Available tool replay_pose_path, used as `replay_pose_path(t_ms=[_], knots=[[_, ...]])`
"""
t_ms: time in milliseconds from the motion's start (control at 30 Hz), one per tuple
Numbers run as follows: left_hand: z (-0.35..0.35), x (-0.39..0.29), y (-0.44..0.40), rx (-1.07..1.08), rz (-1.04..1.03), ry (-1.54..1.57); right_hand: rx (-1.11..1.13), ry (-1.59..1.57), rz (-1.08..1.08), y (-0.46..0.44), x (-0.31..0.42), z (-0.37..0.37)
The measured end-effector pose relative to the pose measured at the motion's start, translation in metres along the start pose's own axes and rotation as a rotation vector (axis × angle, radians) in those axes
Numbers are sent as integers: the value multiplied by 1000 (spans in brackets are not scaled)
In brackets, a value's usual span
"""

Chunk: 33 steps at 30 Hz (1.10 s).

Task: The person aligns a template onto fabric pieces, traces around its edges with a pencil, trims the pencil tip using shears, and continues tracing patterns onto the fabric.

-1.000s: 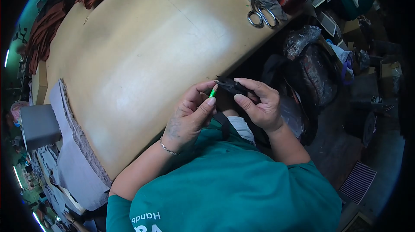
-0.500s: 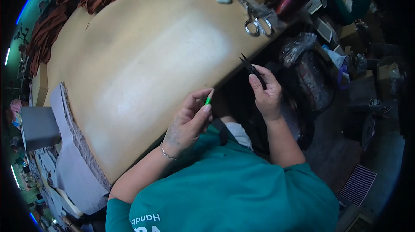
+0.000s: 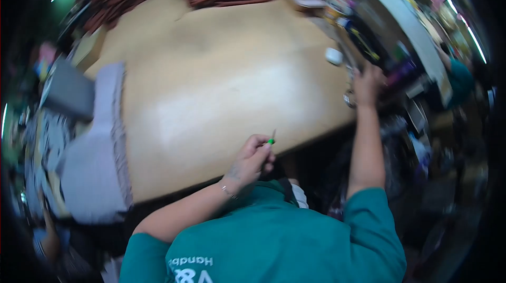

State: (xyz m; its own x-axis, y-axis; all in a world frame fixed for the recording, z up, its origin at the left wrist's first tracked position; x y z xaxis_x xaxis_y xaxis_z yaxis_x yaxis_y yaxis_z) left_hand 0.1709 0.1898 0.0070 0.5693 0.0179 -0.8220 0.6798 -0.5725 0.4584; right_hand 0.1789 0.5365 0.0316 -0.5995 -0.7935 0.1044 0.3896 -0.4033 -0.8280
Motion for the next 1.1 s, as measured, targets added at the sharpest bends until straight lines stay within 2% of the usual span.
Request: replay_pose_path(t_ms=[67, 133, 200, 267, 333, 400, 433, 467, 500, 567, 600, 633, 667, 767, 867, 900, 1000, 1100], knots=[[4, -15, -5, -140, 24, 138, -13, -388, 89, 10, 39, 35], [8, -36, -8, -245, 32, 235, 346, -944, -85, 54, 91, 79], [14, -25, -30, -161, -11, 348, 692, -1290, -24, 83, 140, 122], [9, -17, -36, -73, -5, 408, 728, -1506, -234, 109, 167, 127], [3, -20, -31, -12, 41, 429, 664, -1593, -470, 116, 179, 120], [12, -32, -28, -51, -7, 325, 658, -1564, -466, 116, 177, 111], [21, -37, -26, -74, -30, 278, 682, -1431, -427, 112, 172, 104], [41, -42, -30, -238, -370, 74, 699, -1300, -380, 104, 163, 91], [69, -47, -40, -404, -693, -146, 620, -1147, -330, 102, 145, 63], [124, -79, -30, -685, -1188, -566, 470, -788, -179, 87, 107, 14], [159, -102, -3, -793, -1365, -758, 394, -579, -82, 77, 90, -2], [185, -112, 20, -1009, -1331, -950, 387, -409, 23, 67, 69, -22], [218, -120, 37, -1050, -1212, -1122, 373, -238, 123, 62, 59, -34], [252, -125, 93, -1493, -641, -1466, 220, -11, 225, 51, 82, -15], [278, -108, 112, -1386, -422, -1536, 96, -104, 199, 60, 65, -29], [285, -105, 111, -1371, -419, -1544, 42, -125, 212, 59, 70, -21], [298, -100, 106, -1334, -460, -1534, 186, -108, 108, 59, 61, -27], [307, -108, 108, -1289, -535, -1456, 187, -122, 103, 59, 61, -26]])
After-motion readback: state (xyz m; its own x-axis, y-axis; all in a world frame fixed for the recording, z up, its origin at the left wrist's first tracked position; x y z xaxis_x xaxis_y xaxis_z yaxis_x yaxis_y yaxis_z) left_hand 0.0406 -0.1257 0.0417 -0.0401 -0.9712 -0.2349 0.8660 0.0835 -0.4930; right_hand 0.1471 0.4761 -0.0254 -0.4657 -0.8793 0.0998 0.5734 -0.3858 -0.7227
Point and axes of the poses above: each hand's wrist, its own y-axis away from the middle knuckle, its own z-axis out of the back of the hand, x = y × z, the point moved 1 cm from there along -y, towards the middle knuckle, and after that the axes turned 12 degrees about -x, right-handed, at the moved point
